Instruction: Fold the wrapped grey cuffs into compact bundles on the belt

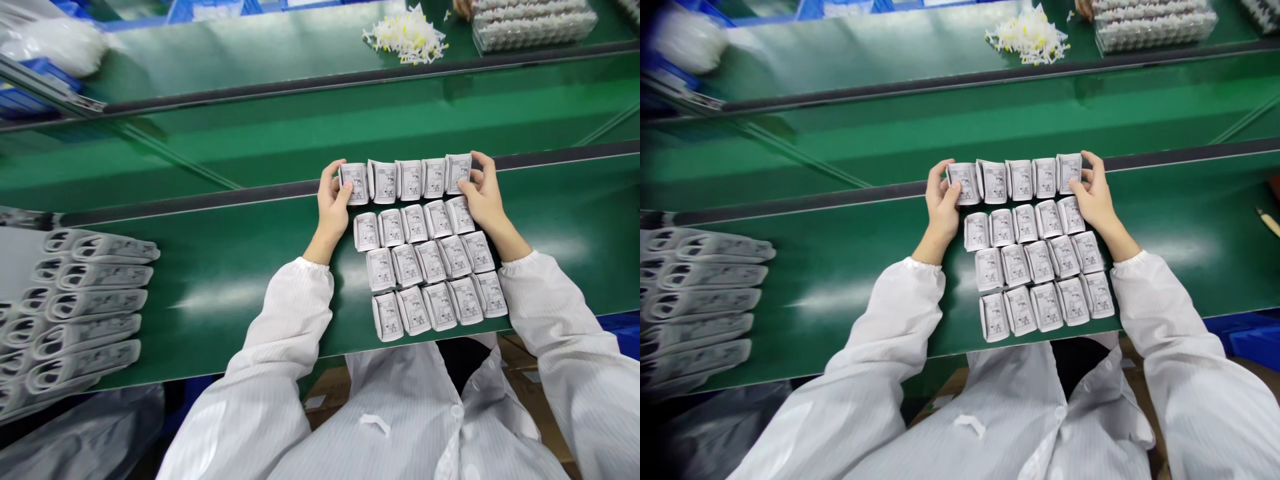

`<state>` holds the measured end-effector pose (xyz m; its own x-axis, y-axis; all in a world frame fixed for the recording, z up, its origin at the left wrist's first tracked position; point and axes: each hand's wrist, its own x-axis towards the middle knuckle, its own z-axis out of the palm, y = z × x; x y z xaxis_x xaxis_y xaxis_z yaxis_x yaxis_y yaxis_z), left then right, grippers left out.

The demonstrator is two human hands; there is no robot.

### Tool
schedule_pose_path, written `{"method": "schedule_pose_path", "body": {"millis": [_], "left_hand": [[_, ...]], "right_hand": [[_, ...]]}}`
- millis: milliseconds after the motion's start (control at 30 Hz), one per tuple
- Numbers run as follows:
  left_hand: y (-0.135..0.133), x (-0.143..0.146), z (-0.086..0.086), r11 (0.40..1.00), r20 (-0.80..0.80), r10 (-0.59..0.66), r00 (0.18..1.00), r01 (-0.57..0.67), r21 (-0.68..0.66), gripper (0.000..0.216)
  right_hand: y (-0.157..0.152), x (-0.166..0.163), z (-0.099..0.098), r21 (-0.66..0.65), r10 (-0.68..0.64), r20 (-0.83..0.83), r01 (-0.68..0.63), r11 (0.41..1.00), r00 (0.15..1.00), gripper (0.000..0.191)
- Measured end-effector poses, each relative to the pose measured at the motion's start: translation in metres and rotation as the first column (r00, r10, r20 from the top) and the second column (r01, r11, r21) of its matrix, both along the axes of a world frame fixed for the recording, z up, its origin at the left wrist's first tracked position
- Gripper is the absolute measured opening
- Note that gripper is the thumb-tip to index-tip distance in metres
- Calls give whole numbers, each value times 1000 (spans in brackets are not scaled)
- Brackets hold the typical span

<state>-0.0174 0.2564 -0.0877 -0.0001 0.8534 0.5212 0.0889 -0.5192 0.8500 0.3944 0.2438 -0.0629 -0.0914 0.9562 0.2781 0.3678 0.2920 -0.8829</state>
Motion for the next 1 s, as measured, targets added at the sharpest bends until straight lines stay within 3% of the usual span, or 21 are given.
{"method": "schedule_pose_path", "body": {"millis": [367,767,1000], "left_hand": [[0,-3,-2,1000,5,27,1000,-27,-3,73],[-3,1,6,995,13,80,997,-79,-54,79],[-4,2,8,994,-8,108,994,-108,-10,75]], "right_hand": [[-1,-3,0,37,-29,14,28,999,999,105],[0,-1,-6,26,3,-16,-2,1000,1000,95],[2,-2,-7,46,13,-9,-13,999,1000,98]]}}
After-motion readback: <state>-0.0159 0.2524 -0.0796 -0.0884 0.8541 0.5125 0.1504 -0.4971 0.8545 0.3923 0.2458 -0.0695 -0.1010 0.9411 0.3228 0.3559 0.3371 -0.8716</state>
